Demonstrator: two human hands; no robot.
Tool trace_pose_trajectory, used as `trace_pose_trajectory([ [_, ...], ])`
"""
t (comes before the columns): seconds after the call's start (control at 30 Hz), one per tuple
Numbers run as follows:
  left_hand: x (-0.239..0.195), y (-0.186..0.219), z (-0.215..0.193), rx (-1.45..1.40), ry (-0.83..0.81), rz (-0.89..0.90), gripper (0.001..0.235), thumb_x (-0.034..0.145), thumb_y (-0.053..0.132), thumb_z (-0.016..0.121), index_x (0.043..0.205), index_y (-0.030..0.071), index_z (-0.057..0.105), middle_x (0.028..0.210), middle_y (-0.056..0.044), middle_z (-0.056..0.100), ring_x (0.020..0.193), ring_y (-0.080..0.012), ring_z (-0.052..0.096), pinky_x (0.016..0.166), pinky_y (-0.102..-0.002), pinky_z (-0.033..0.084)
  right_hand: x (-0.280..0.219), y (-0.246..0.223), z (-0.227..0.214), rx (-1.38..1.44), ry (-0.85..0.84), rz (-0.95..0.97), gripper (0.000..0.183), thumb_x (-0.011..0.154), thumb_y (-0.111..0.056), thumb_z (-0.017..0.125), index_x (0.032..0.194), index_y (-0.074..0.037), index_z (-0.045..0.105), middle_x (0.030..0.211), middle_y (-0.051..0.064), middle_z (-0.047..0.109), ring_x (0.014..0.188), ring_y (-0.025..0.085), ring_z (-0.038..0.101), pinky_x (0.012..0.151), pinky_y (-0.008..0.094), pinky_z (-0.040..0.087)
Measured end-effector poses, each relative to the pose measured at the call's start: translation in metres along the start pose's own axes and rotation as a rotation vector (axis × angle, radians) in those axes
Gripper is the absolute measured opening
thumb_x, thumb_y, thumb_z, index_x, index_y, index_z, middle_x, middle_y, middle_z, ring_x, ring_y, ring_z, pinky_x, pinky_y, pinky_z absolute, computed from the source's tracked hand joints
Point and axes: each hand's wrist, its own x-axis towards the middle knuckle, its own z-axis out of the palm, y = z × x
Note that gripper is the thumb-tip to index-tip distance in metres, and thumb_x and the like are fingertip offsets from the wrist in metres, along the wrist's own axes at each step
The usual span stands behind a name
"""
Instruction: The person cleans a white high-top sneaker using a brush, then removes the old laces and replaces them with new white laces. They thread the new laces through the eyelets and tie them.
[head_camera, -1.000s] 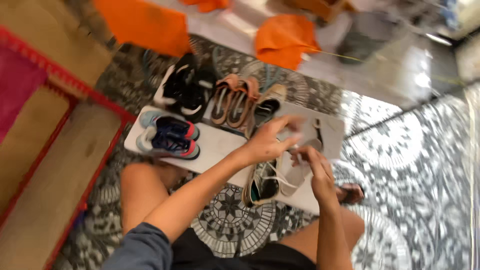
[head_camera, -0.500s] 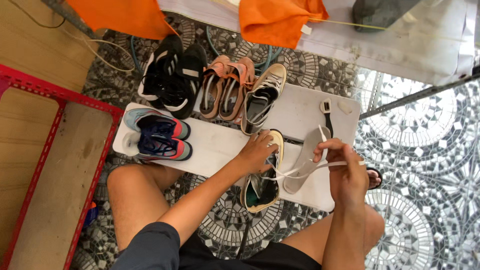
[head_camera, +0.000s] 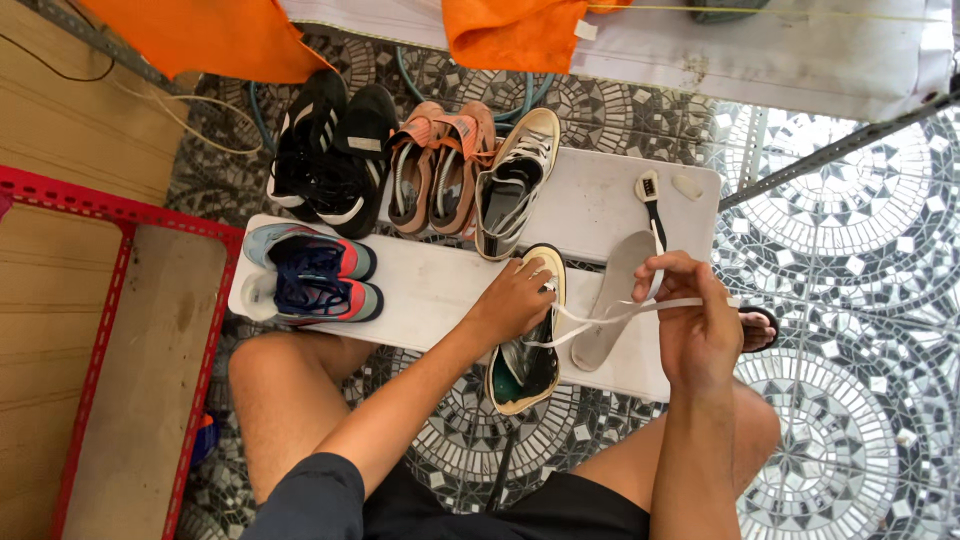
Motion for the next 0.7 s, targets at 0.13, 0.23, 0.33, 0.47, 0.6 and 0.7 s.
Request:
trace_pose_trajectory([
  [0.13,0.003,-0.003,0.006,-0.093,0.085,-0.035,0.014,0.081,0.029,0.073,0.090,0.018,0.072,0.097,-0.004,0.068,0.109,-0.0257,0.062,0.091,-0.044,0.049,0.003,0.004,0.000,-0.106,0.051,0.001,0.052,0.112,-0.034,0.036,0.119,0.007,0.067,0.105,0.022,0.069,0.087,0.026,0.069,0.085,0.032,0.054],
  [0.23,0.007,-0.011,0.003,-0.146,0.216,-0.137,0.011,0.084,0.028,0.069,0.085,0.017,0.068,0.093,-0.004,0.068,0.102,-0.0242,0.065,0.088,-0.041,0.052,0.007,0.013,0.001,-0.299,0.085,0.020,0.045,0.111,-0.028,0.041,0.125,0.008,0.064,0.110,0.020,0.069,0.091,0.023,0.065,0.087,0.029,0.049],
  [0.33,0.020,-0.011,-0.028,-0.272,0.262,-0.234,0.013,0.092,0.026,0.064,0.085,0.015,0.068,0.089,-0.003,0.069,0.095,-0.0239,0.068,0.085,-0.040,0.054,0.004,0.020,0.009,-0.648,0.160,0.128,0.044,0.113,-0.036,0.049,0.131,0.001,0.066,0.117,0.018,0.070,0.099,0.026,0.065,0.095,0.036,0.047],
  [0.47,0.038,-0.013,-0.051,-0.353,0.367,-0.260,0.005,0.086,0.019,0.068,0.087,0.014,0.067,0.084,-0.005,0.067,0.085,-0.0262,0.067,0.079,-0.040,0.054,-0.002,0.031,-0.001,-1.196,0.006,0.464,0.065,0.097,-0.063,0.063,0.119,-0.004,0.075,0.089,0.027,0.074,0.094,0.050,0.071,0.085,0.056,0.053],
  [0.6,0.048,-0.012,-0.071,-0.437,0.342,-0.347,0.009,0.091,0.018,0.065,0.086,0.013,0.070,0.076,-0.005,0.069,0.072,-0.0231,0.068,0.069,-0.038,0.056,-0.010,0.033,-0.010,-1.236,-0.329,0.844,0.059,0.083,-0.057,0.070,0.088,0.000,0.083,0.081,0.023,0.077,0.081,0.040,0.074,0.084,0.049,0.056],
  [0.7,0.059,-0.007,-0.088,-0.494,0.333,-0.391,0.015,0.096,0.019,0.063,0.086,0.012,0.072,0.074,-0.005,0.069,0.067,-0.0248,0.069,0.063,-0.039,0.056,-0.012,0.042,-0.022,-1.251,-0.402,0.937,0.058,0.083,-0.060,0.070,0.080,-0.004,0.085,0.067,0.014,0.075,0.057,0.027,0.073,0.071,0.039,0.058],
])
